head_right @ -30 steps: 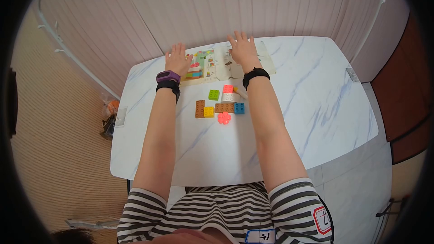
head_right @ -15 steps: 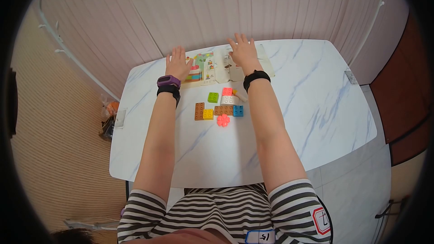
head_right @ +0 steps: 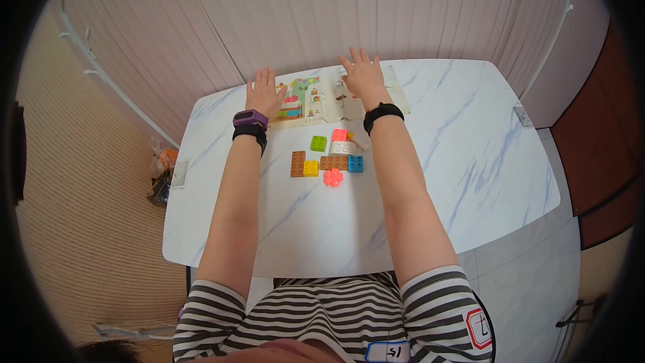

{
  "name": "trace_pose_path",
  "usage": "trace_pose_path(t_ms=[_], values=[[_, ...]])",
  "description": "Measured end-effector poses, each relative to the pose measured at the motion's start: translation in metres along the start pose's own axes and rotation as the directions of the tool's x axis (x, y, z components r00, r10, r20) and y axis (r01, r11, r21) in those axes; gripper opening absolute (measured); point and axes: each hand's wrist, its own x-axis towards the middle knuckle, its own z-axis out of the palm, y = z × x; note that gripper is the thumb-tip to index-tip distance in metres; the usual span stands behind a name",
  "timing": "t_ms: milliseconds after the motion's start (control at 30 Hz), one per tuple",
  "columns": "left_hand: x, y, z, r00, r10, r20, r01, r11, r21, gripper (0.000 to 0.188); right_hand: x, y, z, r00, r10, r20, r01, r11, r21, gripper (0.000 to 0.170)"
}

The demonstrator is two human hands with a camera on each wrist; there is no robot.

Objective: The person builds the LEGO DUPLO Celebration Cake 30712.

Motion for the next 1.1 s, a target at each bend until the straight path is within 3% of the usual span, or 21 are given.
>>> trace_pose_path(t_ms=[100, 200, 1100], values=[[-0.0013, -0.0012, 0.0028, 0.999, 0.006, -0.053, -0.008, 1.000, -0.028, 0.064, 0.0001, -0.0007, -0.0005, 1.000, 0.000, -0.010, 0.000, 1.000, -0.004, 0.052], [-0.0019, -0.0013, -0.0025, 1.000, 0.006, 0.016, -0.006, 1.000, 0.011, 0.065, -0.0007, -0.0009, 0.0011, 1.000, 0.002, -0.019, -0.002, 1.000, -0.009, 0.051], [-0.0036, -0.0025, 0.0035, 0.999, 0.038, -0.022, -0.037, 0.999, 0.028, 0.065, 0.0033, 0.0021, -0.0037, 1.000, -0.016, 0.002, 0.016, 0.999, -0.032, 0.051]])
